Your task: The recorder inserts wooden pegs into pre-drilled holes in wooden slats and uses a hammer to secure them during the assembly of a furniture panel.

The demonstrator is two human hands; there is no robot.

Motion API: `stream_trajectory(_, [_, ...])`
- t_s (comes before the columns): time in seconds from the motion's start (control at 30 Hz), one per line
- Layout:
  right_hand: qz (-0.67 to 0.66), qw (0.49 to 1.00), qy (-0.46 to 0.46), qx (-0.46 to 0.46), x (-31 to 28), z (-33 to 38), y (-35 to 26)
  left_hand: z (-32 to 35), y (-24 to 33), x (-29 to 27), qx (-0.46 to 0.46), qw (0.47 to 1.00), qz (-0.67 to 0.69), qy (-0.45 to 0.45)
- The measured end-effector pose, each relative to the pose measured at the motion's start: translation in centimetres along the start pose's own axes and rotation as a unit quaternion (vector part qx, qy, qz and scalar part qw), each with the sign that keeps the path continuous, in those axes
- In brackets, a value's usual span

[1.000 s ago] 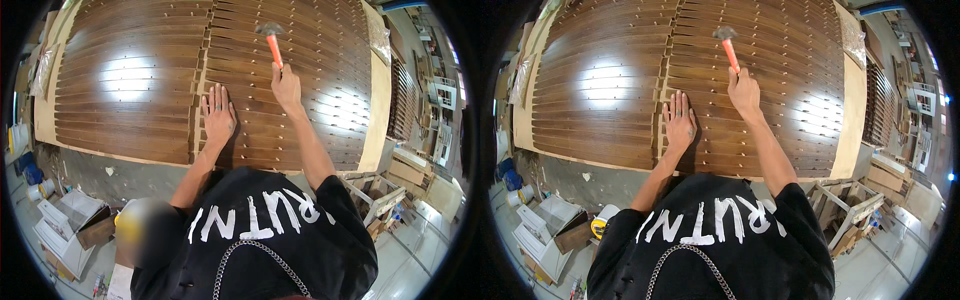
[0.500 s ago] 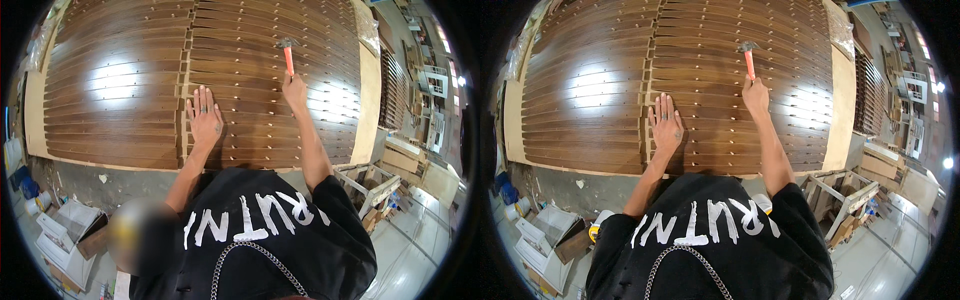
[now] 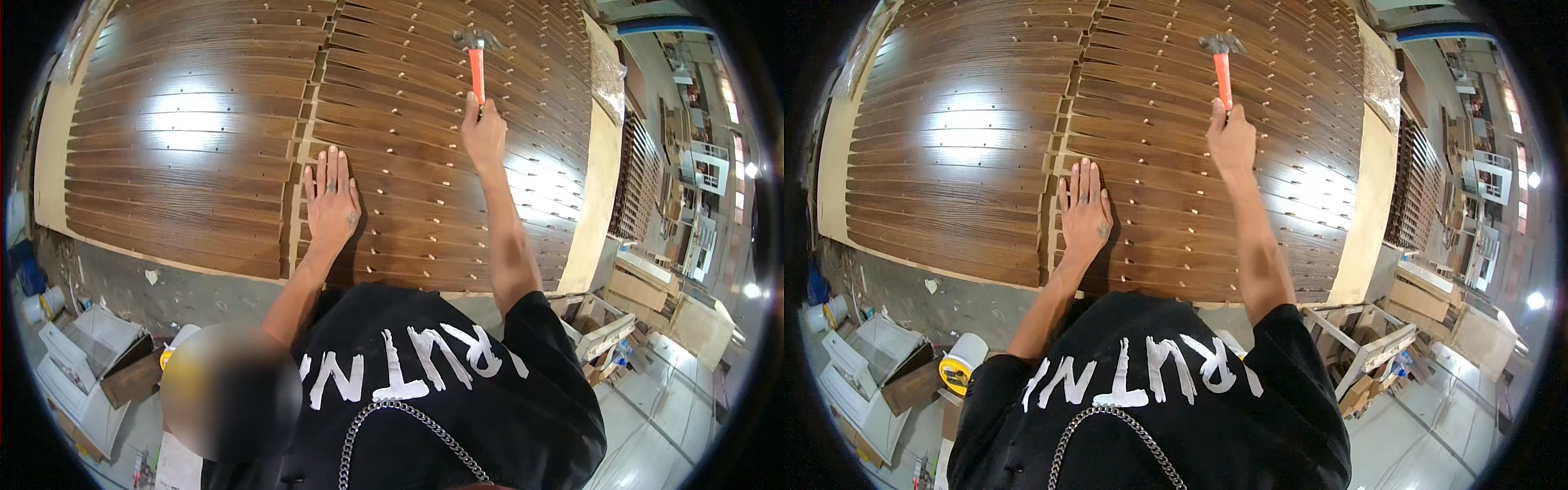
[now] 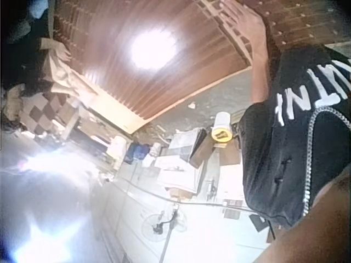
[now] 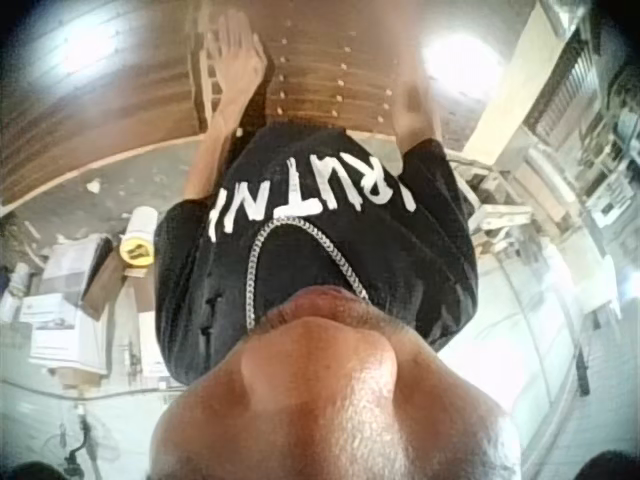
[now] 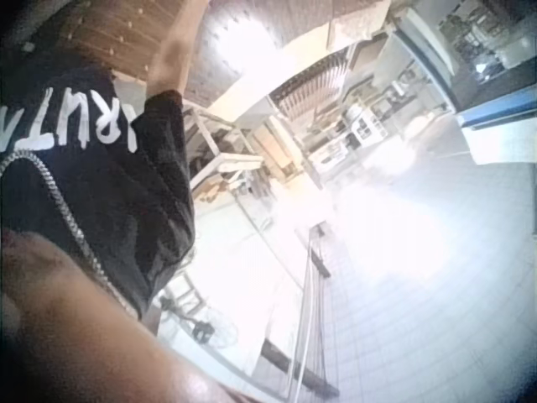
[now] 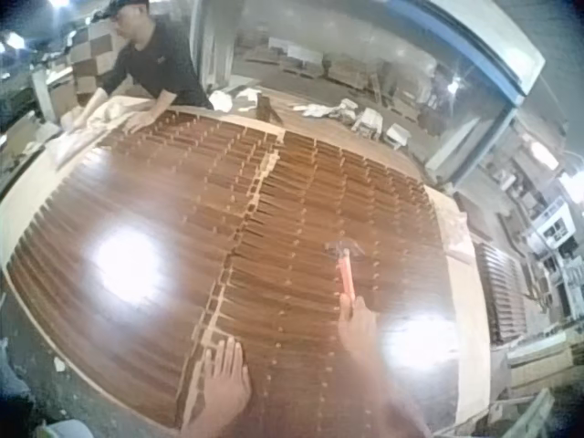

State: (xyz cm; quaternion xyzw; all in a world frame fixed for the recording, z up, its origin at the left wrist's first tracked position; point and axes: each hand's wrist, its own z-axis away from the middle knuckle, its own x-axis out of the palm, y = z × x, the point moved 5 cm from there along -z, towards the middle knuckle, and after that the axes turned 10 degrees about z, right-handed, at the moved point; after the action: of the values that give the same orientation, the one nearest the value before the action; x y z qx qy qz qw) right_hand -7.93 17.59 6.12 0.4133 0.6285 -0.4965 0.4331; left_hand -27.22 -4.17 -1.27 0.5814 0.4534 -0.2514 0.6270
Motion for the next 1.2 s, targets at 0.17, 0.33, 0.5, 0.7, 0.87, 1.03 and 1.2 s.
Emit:
stream_trajectory(0.17, [0.035, 0.998, -0.048, -0.015, 4.9, 0.8, -3.1, 0.1, 0.2, -0.5, -0.004, 1.000, 0.010, -0.007])
stream_trajectory(0.33, [-0.026, 0.998, -0.051, -0.030, 3.3, -1.6, -6.1, 0.0, 0.0, -0.8, -0.006, 1.000, 0.019, -0.007])
stream_trajectory(0.5, [0.077, 0.991, -0.111, -0.013, 6.2, -3.0, -4.5, 0.0, 0.4, -0.6, -0.001, 1.000, 0.017, -0.012])
stream_trajectory(0.7, [-0.012, 0.999, -0.005, 0.049, 1.1, -1.0, -3.2, 0.0, -0.3, -0.4, -0.015, 1.000, 0.012, -0.020])
stream_trajectory(0.87, [0.084, 0.987, -0.065, 0.122, 2.8, -1.8, 3.8, -0.5, 0.1, -0.3, -0.007, 1.000, -0.007, -0.015])
stream_trajectory(1.03, [0.033, 0.977, -0.160, 0.140, 2.6, -3.4, 5.4, -2.5, 0.4, -0.6, 0.013, 0.995, 0.083, 0.055])
stream_trajectory(1.2, [0.027, 0.981, -0.144, 0.130, 2.5, -2.9, 5.7, -16.4, 0.2, 1.0, 0.121, 0.980, 0.107, 0.115])
